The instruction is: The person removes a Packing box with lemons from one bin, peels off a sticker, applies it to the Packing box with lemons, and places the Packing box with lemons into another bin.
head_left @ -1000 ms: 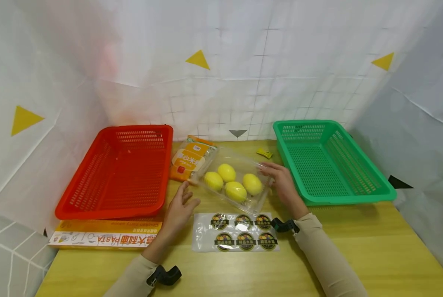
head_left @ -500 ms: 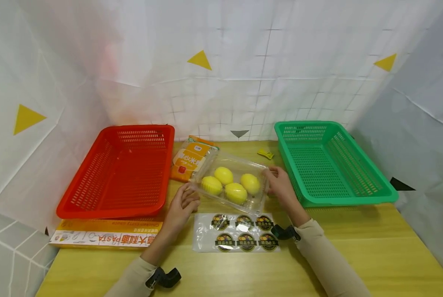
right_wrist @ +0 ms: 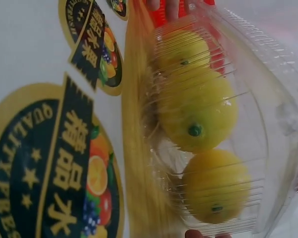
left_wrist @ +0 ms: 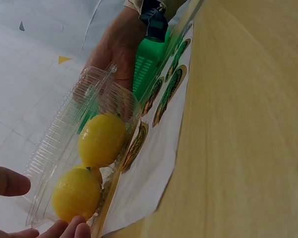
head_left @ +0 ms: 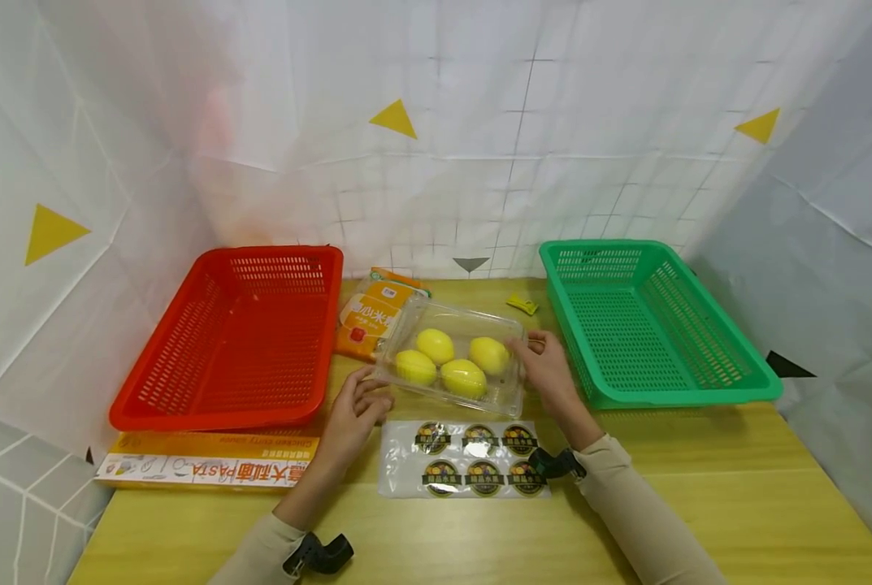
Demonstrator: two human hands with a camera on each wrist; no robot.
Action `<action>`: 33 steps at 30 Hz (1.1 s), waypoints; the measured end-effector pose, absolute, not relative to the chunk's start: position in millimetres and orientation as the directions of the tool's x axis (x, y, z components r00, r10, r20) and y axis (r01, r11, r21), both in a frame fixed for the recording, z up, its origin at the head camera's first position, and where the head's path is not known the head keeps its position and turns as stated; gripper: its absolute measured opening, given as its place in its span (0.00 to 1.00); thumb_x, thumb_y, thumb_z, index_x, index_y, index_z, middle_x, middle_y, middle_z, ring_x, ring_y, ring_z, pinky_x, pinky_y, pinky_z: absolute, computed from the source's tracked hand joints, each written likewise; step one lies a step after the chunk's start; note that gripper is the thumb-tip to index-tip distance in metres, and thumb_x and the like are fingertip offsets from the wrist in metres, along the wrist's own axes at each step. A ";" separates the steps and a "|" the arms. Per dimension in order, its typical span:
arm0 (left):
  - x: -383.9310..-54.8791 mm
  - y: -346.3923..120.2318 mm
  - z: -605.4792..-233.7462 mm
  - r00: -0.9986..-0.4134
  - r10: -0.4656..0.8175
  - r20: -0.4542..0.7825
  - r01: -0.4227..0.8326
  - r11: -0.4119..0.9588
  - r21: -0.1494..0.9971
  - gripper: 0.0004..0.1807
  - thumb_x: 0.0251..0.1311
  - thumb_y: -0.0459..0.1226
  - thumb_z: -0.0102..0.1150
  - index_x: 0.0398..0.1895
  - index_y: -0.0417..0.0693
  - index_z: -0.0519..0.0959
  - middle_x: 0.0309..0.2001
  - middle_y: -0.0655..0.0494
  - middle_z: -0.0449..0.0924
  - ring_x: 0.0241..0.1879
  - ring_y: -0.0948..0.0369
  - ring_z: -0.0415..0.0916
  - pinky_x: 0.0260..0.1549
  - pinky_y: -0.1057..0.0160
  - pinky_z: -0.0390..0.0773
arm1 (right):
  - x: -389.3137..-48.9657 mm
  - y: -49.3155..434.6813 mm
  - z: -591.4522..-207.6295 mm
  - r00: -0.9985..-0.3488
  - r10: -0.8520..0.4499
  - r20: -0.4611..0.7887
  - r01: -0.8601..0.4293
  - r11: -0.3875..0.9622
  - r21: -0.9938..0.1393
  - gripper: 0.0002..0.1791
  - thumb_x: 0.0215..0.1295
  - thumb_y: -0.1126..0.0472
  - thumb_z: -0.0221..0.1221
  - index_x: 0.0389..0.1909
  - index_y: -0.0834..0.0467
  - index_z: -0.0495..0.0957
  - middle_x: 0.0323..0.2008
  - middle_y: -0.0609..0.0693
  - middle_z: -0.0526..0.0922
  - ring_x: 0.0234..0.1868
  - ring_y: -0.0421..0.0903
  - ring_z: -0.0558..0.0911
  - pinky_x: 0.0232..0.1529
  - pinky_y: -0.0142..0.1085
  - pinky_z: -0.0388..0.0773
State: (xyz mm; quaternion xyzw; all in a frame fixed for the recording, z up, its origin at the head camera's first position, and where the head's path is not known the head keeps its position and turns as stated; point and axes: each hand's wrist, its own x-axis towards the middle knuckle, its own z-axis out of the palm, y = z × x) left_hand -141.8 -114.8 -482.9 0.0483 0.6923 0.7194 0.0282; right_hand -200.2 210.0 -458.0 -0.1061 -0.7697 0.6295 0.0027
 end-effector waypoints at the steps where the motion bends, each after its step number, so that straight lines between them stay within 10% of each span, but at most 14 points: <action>1: -141.2 -114.6 -482.9 -0.994 0.107 0.033 0.029 -0.039 0.999 0.33 0.69 0.26 0.60 0.75 0.38 0.61 0.62 0.36 0.74 0.55 0.42 0.79 0.42 0.64 0.81 | -200.4 210.2 -458.8 -0.979 0.166 -0.120 0.151 0.188 -0.970 0.38 0.75 0.51 0.62 0.74 0.67 0.58 0.66 0.68 0.70 0.59 0.60 0.74 0.47 0.42 0.75; 14: -133.5 -117.0 -483.6 -0.995 0.091 0.034 0.029 -0.055 0.998 0.24 0.69 0.24 0.57 0.66 0.34 0.65 0.56 0.34 0.78 0.52 0.38 0.80 0.44 0.56 0.84 | -204.1 208.9 -466.2 -0.994 0.105 -0.032 0.051 0.180 -0.982 0.35 0.78 0.50 0.59 0.76 0.65 0.63 0.63 0.70 0.76 0.62 0.63 0.76 0.52 0.45 0.76; 33: -132.0 -117.4 -487.3 -0.993 0.093 0.077 0.076 -0.017 0.997 0.25 0.69 0.22 0.56 0.68 0.36 0.67 0.53 0.37 0.79 0.49 0.36 0.82 0.42 0.53 0.85 | -204.0 214.2 -480.7 -0.992 -0.095 0.078 -0.090 0.132 -0.987 0.41 0.81 0.54 0.55 0.83 0.63 0.44 0.75 0.64 0.64 0.74 0.60 0.66 0.71 0.54 0.62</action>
